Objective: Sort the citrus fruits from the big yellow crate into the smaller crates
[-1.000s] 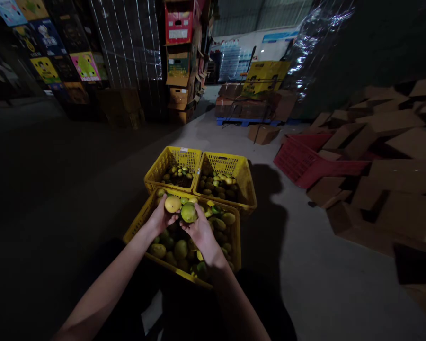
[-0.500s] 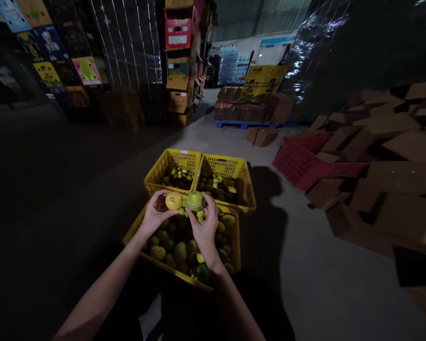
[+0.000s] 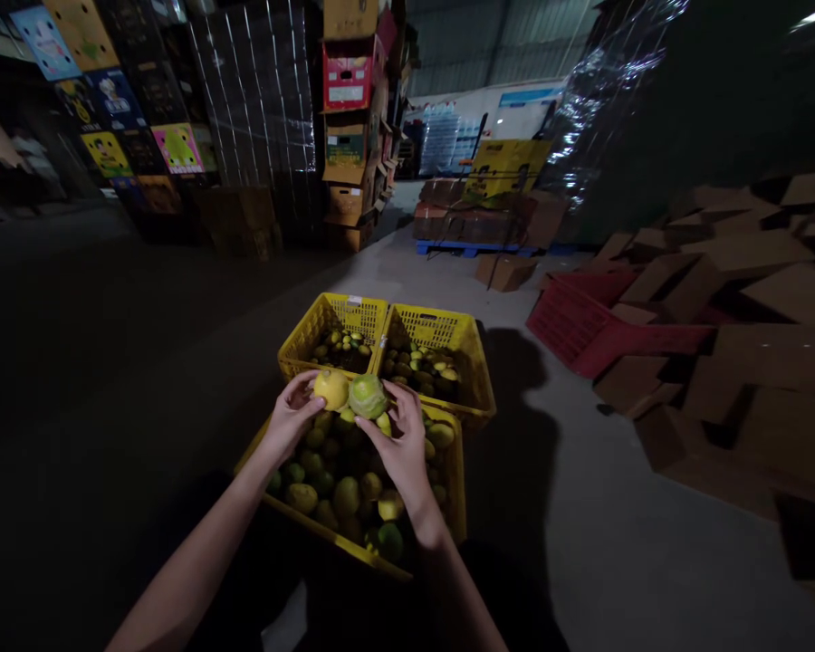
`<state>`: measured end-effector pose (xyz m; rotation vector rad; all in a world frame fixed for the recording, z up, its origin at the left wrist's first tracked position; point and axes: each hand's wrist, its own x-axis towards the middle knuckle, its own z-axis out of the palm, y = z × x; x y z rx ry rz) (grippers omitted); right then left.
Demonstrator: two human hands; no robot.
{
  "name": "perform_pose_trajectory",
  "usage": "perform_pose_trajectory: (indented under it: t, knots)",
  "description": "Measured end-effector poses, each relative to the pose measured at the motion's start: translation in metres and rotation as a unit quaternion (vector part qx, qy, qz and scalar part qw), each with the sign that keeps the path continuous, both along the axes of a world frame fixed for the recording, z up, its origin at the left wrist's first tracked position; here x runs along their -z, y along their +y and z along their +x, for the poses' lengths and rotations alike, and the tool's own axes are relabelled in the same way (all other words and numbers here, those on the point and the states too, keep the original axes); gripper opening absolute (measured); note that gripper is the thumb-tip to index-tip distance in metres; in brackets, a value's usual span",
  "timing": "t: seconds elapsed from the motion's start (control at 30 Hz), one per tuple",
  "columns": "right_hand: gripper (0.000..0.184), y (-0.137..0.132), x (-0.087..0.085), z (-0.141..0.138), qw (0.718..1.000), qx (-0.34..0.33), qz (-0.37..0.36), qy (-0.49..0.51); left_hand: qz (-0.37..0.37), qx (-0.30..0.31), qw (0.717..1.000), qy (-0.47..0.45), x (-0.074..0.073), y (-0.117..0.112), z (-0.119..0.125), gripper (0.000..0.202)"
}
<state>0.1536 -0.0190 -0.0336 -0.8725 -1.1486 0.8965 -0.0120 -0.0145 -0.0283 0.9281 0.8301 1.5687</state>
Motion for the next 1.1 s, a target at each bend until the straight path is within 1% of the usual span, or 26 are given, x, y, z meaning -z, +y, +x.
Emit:
perform_pose_trajectory:
  t: [0.1, 0.2, 0.3, 0.4, 0.5, 0.6, 0.7, 0.83, 0.97, 1.03, 1.1]
  knots:
    - [0.054, 0.0, -0.002, 0.003, 0.999, -0.031, -0.039, 0.006, -0.05, 0.013, 0.997, -0.05, 0.002, 0.002, -0.002, 0.043]
    - [0.055, 0.001, -0.001, 0.002, 0.994, -0.053, -0.076, 0.052, -0.077, 0.021, 0.993, -0.083, 0.005, 0.005, -0.003, 0.046]
    - [0.047, 0.003, 0.001, 0.001, 0.99, -0.06, -0.098, 0.076, -0.093, 0.037, 0.99, -0.103, 0.007, 0.007, -0.001, 0.046]
    - [0.04, 0.003, 0.004, 0.001, 0.984, -0.071, -0.136, 0.091, -0.107, 0.051, 0.987, -0.111, 0.007, 0.007, 0.003, 0.041]
    - [0.037, 0.003, 0.007, -0.001, 0.972, -0.074, -0.188, 0.124, -0.129, 0.055, 0.984, -0.107, 0.008, 0.006, 0.008, 0.037]
    - [0.033, 0.002, 0.008, -0.003, 0.964, -0.103, -0.214, 0.118, -0.139, 0.068, 0.983, -0.099, 0.011, 0.005, 0.011, 0.038]
    - [0.034, 0.001, 0.006, -0.007, 0.972, -0.117, -0.194, 0.061, -0.12, 0.073, 0.988, -0.063, 0.013, 0.002, 0.014, 0.042]
    - [0.039, 0.002, 0.002, -0.009, 0.988, -0.097, -0.123, 0.003, -0.08, 0.059, 0.995, 0.012, 0.01, -0.003, 0.013, 0.044]
    - [0.047, 0.001, 0.001, -0.009, 0.993, -0.083, -0.074, -0.029, 0.007, 0.052, 0.996, 0.076, 0.006, -0.002, 0.007, 0.054]
    - [0.052, -0.001, 0.002, -0.009, 0.995, -0.081, -0.056, -0.032, 0.052, 0.035, 0.991, 0.118, 0.006, 0.0, 0.003, 0.055]
    - [0.054, -0.002, 0.002, -0.009, 0.996, -0.075, -0.045, -0.033, 0.08, 0.013, 0.985, 0.152, 0.007, 0.003, 0.0, 0.054]
